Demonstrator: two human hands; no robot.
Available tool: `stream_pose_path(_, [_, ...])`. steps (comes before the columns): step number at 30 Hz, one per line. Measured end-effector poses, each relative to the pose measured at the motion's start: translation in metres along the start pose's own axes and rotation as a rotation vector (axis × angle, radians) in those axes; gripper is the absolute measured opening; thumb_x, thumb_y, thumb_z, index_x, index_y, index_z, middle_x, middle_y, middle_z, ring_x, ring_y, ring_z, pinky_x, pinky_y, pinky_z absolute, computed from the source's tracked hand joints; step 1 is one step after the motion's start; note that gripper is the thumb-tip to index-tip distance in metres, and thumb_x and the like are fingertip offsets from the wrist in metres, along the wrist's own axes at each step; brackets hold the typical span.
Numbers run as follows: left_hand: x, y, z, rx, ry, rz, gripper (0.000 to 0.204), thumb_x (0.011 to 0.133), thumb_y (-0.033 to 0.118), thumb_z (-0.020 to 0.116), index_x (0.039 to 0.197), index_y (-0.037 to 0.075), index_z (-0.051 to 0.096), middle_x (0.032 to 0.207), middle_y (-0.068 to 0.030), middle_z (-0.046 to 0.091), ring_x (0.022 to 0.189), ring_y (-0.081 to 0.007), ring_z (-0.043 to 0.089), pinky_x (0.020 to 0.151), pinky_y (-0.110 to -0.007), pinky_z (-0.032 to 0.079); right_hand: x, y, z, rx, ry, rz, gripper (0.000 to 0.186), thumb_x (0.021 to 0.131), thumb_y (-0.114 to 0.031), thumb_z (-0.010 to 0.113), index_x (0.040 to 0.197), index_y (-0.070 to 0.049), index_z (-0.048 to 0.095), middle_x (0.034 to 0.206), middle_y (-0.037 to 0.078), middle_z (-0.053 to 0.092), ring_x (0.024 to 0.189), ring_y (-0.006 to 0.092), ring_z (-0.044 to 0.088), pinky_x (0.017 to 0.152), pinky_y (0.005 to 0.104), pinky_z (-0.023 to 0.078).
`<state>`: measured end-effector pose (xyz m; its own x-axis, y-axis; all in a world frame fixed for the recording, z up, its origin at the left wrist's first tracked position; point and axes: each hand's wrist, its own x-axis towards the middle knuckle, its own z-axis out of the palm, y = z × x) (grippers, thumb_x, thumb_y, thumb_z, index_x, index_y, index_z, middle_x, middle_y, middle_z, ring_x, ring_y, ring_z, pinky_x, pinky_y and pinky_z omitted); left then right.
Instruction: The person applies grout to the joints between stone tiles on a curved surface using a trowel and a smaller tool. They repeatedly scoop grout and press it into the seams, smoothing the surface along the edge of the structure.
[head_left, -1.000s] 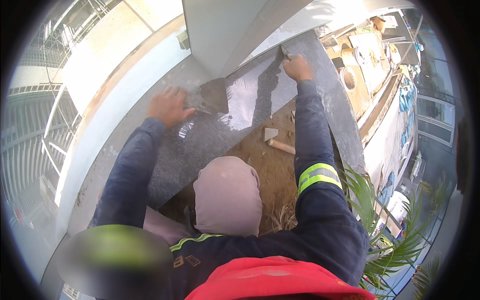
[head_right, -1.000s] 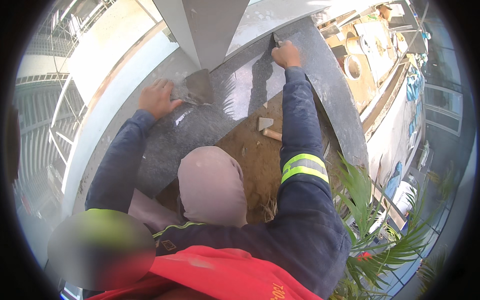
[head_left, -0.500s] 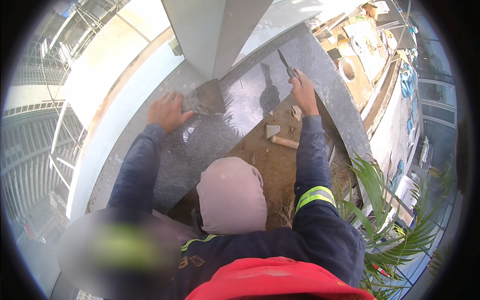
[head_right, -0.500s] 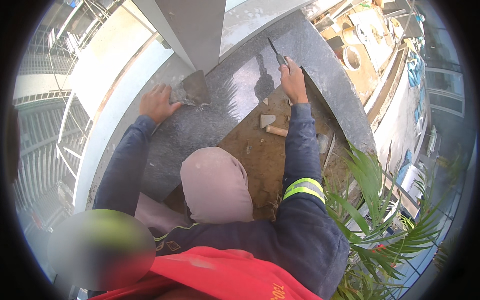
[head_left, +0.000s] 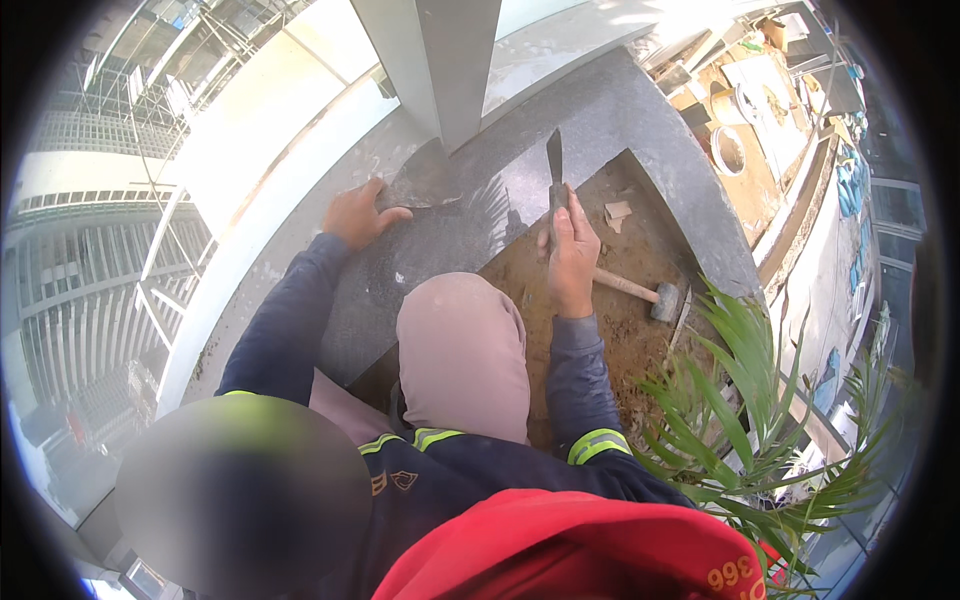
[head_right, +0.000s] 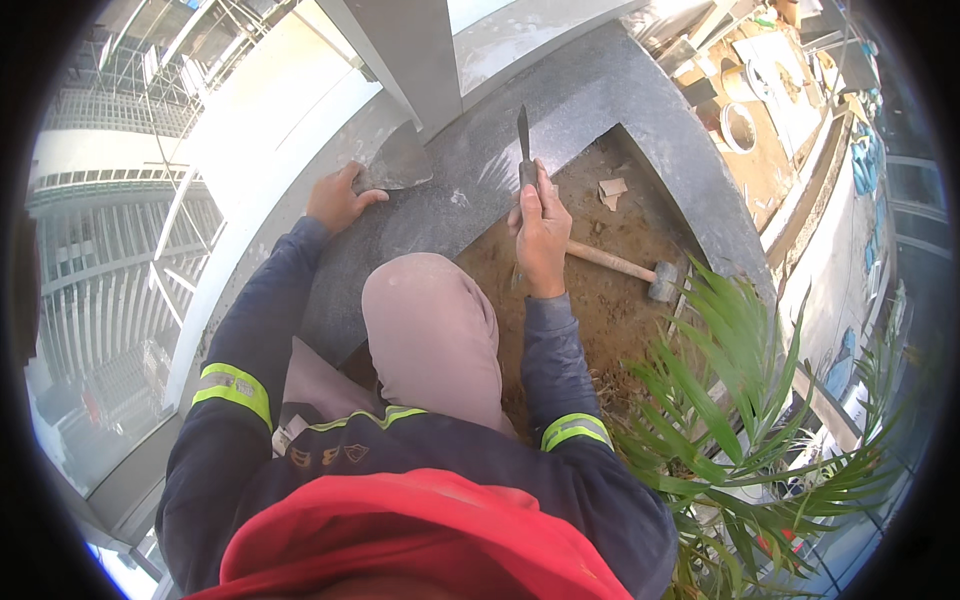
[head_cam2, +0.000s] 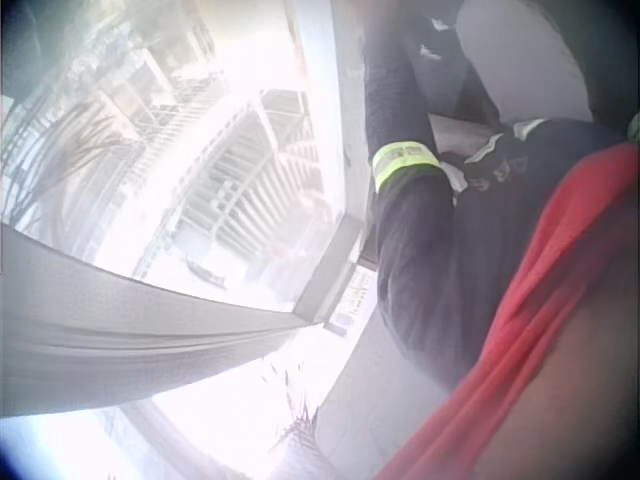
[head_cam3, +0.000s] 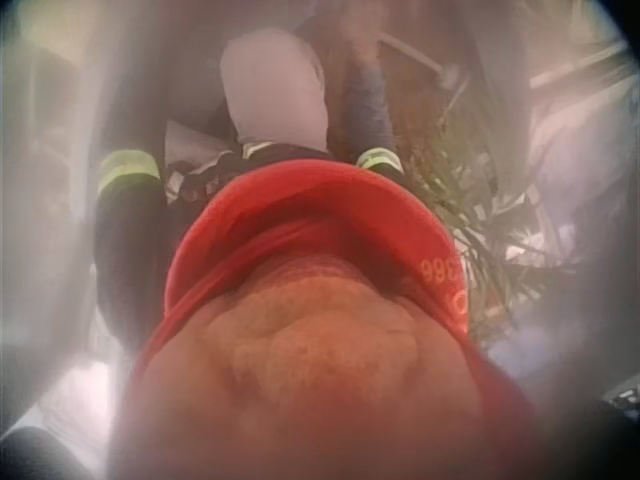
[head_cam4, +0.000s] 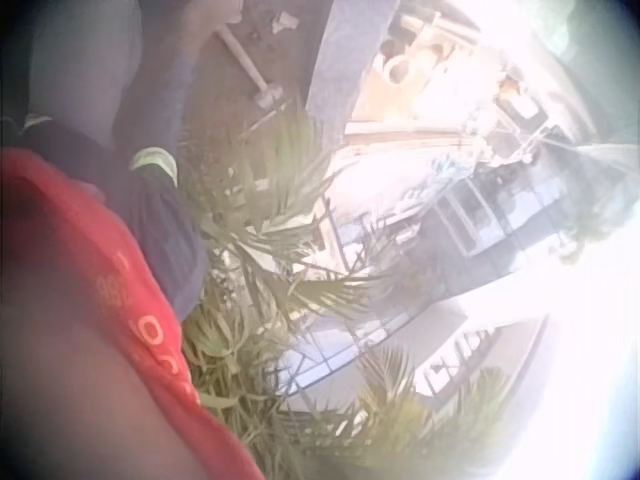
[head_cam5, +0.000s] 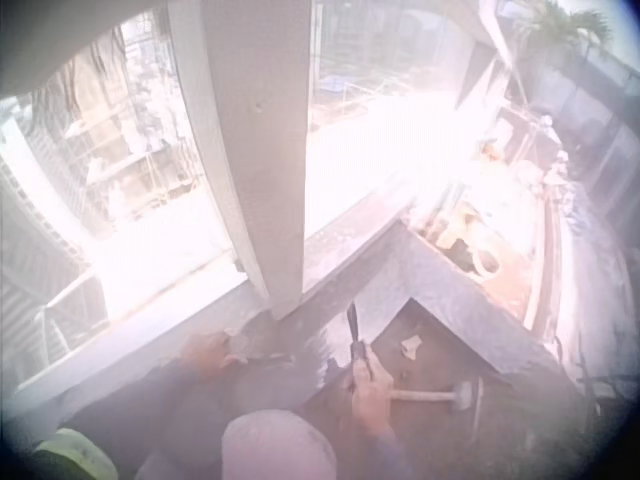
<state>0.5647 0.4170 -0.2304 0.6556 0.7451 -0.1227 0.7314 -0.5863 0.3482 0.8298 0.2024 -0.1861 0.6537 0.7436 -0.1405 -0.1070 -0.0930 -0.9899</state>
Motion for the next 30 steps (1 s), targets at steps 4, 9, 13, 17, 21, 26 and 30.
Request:
stream_pose_path(4, [-0.124,-0.005,-0.036,-0.227,0.407,-0.093,0.066,0.091,0.056,0.071,0.121,-0.003,0.066,0.09,-0.0148,0.072,0.077,-0.0265,0.07,0.071,-0.037,0.055,-0.005,-0.058,-0.002,0.019,0.093,-0.303,0.051,0.108,-0.02,0.051,0.152,0.005,0.044,0.087,0.004,0.06,0.061,0.0068,0.049,0.053,0.0239,0.04])
stream_pose_path(9, [-0.258,0.024,-0.09,-0.914,0.64,-0.582,0.048,0.107,0.043,0.054,0.119,-0.002,0.066,0.068,0.0022,0.052,0.059,-0.0062,0.05,0.055,-0.025,0.042,-0.035,-0.137,0.052,0.028,-0.056,-0.712,0.057,0.106,-0.021,0.052,0.153,0.006,0.038,0.104,0.014,0.063,0.069,0.0125,0.055,0.053,0.0245,0.04])
stream_pose_path(13, [-0.272,0.084,-0.13,-0.981,0.524,-0.362,0.05,0.106,0.036,0.055,0.13,-0.008,0.058,0.094,-0.0197,0.068,0.083,-0.0284,0.066,0.077,-0.038,0.052,-0.089,-0.168,0.118,0.193,-0.344,-0.549,0.057,0.108,-0.025,0.047,0.154,0.007,0.034,0.115,0.019,0.061,0.069,0.0119,0.051,0.053,0.0227,0.036])
stream_pose_path(17, [-0.306,0.109,-0.107,-1.014,0.77,-0.239,0.048,0.104,0.027,0.057,0.133,-0.011,0.055,0.119,-0.032,0.066,0.112,-0.0441,0.064,0.095,-0.045,0.051,-0.16,-0.161,0.195,0.069,-0.704,-0.307,0.059,0.109,-0.027,0.047,0.155,0.007,0.035,0.11,0.015,0.062,0.069,0.0068,0.051,0.052,0.0206,0.034])
stream_pose_path(21, [-0.333,0.087,-0.12,-0.992,0.876,-0.263,0.05,0.106,0.027,0.057,0.139,-0.01,0.052,0.115,-0.0292,0.066,0.108,-0.0418,0.067,0.091,-0.042,0.052,-0.231,-0.153,0.237,-0.236,-0.8,-0.272,0.055,0.109,-0.026,0.048,0.154,0.005,0.04,0.096,0.006,0.061,0.067,0.0045,0.046,0.055,0.0203,0.034])
stream_pose_path(26, [-0.378,0.068,-0.169,-0.945,0.896,-0.391,0.047,0.104,0.022,0.058,0.137,-0.011,0.054,0.11,-0.0302,0.067,0.105,-0.0444,0.066,0.089,-0.043,0.053,-0.277,-0.185,0.261,-0.355,-0.834,-0.144,0.05,0.109,-0.019,0.048,0.154,0.002,0.042,0.092,0.001,0.06,0.066,0.0037,0.045,0.056,0.0201,0.035])
stream_pose_path(30, [-0.422,0.078,-0.243,-0.9,0.761,-0.461,0.048,0.103,0.024,0.058,0.134,-0.012,0.055,0.113,-0.0325,0.066,0.107,-0.0467,0.064,0.09,-0.045,0.052,-0.3,-0.24,0.271,-0.324,-0.909,-0.033,0.054,0.11,-0.024,0.047,0.157,-0.001,0.037,0.099,0.004,0.059,0.057,0.0032,0.042,0.046,0.0208,0.032])
